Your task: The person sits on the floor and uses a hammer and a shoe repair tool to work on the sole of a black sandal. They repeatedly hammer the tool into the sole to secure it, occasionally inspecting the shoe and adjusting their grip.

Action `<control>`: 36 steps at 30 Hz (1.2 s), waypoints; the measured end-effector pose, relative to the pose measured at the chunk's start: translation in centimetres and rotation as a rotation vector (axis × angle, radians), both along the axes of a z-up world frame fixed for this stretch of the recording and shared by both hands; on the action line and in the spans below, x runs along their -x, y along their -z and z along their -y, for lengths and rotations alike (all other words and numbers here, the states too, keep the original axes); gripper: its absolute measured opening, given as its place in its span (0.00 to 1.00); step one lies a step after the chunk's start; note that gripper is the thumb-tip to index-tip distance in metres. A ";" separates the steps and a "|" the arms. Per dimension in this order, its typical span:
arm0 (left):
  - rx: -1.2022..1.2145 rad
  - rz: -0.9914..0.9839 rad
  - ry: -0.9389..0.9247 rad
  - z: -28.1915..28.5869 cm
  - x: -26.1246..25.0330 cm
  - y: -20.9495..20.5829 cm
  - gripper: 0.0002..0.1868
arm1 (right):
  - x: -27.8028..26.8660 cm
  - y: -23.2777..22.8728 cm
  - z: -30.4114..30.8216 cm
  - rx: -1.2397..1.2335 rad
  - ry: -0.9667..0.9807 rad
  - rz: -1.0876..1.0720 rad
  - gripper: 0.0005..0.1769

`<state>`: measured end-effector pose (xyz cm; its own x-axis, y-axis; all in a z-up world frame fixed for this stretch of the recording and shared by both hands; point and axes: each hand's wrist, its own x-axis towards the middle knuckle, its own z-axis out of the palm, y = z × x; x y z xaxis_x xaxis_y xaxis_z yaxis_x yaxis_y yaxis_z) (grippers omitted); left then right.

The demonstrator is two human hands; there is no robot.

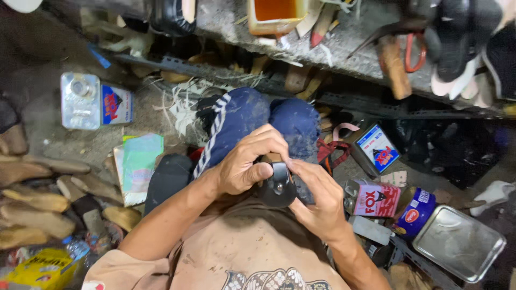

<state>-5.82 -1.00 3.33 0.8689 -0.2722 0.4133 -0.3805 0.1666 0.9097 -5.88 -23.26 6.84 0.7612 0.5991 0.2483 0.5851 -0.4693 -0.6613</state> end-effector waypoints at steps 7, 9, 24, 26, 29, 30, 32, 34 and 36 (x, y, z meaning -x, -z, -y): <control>-0.606 -0.079 -0.641 4.9 0.5 -2.6 0.27 | -13.7 2.5 7.7 0.157 0.224 -0.161 0.24; -0.813 -0.023 -0.689 5.7 -0.1 0.1 0.25 | -19.3 5.8 8.6 0.226 0.380 0.097 0.19; -0.904 0.199 -0.479 2.6 -3.0 3.2 0.25 | -21.7 10.2 9.2 0.338 0.436 0.430 0.20; -0.882 0.191 -0.484 3.0 -3.3 2.9 0.26 | -22.3 10.6 9.2 0.405 0.443 0.368 0.20; -0.862 0.179 -0.455 3.3 -3.6 3.0 0.22 | -23.7 9.9 8.9 0.408 0.439 0.396 0.21; -0.863 0.175 -0.457 3.3 -3.5 3.1 0.22 | -23.4 9.3 8.9 0.407 0.436 0.394 0.21; -0.854 0.155 -0.422 3.4 -3.2 3.4 0.19 | -22.6 8.2 9.0 0.176 0.429 0.363 0.20; -0.873 0.135 -0.411 3.3 -3.2 3.3 0.17 | -19.3 6.0 9.3 0.132 0.488 0.284 0.24; -0.897 0.123 -0.395 3.0 -3.2 3.4 0.16 | -16.3 3.8 9.0 0.082 0.555 0.207 0.29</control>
<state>-2.64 -4.04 -0.02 0.9295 -0.2284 0.2897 -0.3610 -0.7246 0.5870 10.39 -32.28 3.08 0.9066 0.1491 0.3949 0.3507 -0.7867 -0.5081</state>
